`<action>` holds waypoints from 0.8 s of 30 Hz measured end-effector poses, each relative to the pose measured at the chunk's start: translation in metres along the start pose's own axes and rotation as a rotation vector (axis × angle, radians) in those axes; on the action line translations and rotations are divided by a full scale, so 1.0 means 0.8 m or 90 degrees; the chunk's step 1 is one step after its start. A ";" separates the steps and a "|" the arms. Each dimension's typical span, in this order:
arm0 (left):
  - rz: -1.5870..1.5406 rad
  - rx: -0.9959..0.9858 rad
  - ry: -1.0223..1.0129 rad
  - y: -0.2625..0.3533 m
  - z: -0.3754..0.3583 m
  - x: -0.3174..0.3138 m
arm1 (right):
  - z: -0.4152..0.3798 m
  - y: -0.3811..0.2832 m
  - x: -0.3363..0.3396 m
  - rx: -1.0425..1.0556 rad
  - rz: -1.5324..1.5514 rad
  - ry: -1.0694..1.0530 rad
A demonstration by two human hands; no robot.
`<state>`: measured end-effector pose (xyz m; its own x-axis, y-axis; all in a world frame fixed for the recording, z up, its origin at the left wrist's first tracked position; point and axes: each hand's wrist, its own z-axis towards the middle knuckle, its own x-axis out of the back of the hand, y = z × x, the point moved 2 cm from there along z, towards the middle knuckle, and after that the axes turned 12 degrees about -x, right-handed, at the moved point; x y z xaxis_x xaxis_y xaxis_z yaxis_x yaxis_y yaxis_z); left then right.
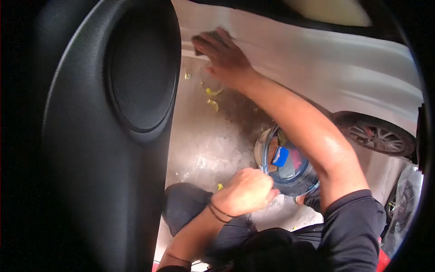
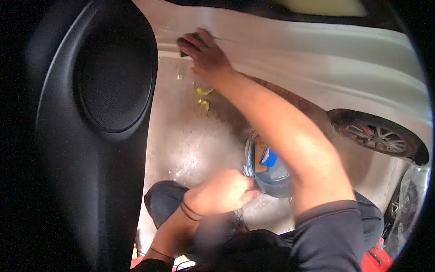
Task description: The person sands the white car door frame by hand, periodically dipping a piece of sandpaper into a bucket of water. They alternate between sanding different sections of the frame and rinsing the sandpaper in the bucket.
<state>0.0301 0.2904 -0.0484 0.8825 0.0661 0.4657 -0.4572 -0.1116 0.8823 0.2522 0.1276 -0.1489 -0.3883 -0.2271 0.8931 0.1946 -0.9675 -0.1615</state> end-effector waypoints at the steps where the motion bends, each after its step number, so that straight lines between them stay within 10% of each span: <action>1: -0.003 0.002 -0.004 0.002 0.008 -0.005 | -0.005 -0.002 0.000 -0.004 0.002 -0.003; 9: -0.056 -0.129 -0.060 0.042 0.019 -0.046 | -0.184 0.088 0.160 -0.093 -0.125 -0.188; 17: 0.110 -0.104 0.056 0.065 0.024 -0.121 | -0.062 0.011 0.044 -0.080 -0.088 -0.068; 22: 0.143 -0.078 -0.232 0.086 0.080 -0.088 | -0.109 0.076 0.094 -0.063 -0.041 -0.129; 24: 0.215 -0.095 -0.064 0.095 0.050 -0.115 | -0.151 0.090 0.119 -0.071 -0.052 -0.153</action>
<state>-0.0815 0.2363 -0.0270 0.6824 -0.0484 0.7293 -0.7285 0.0356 0.6841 0.1202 0.0227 -0.1261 -0.1705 -0.1285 0.9769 0.0661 -0.9907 -0.1187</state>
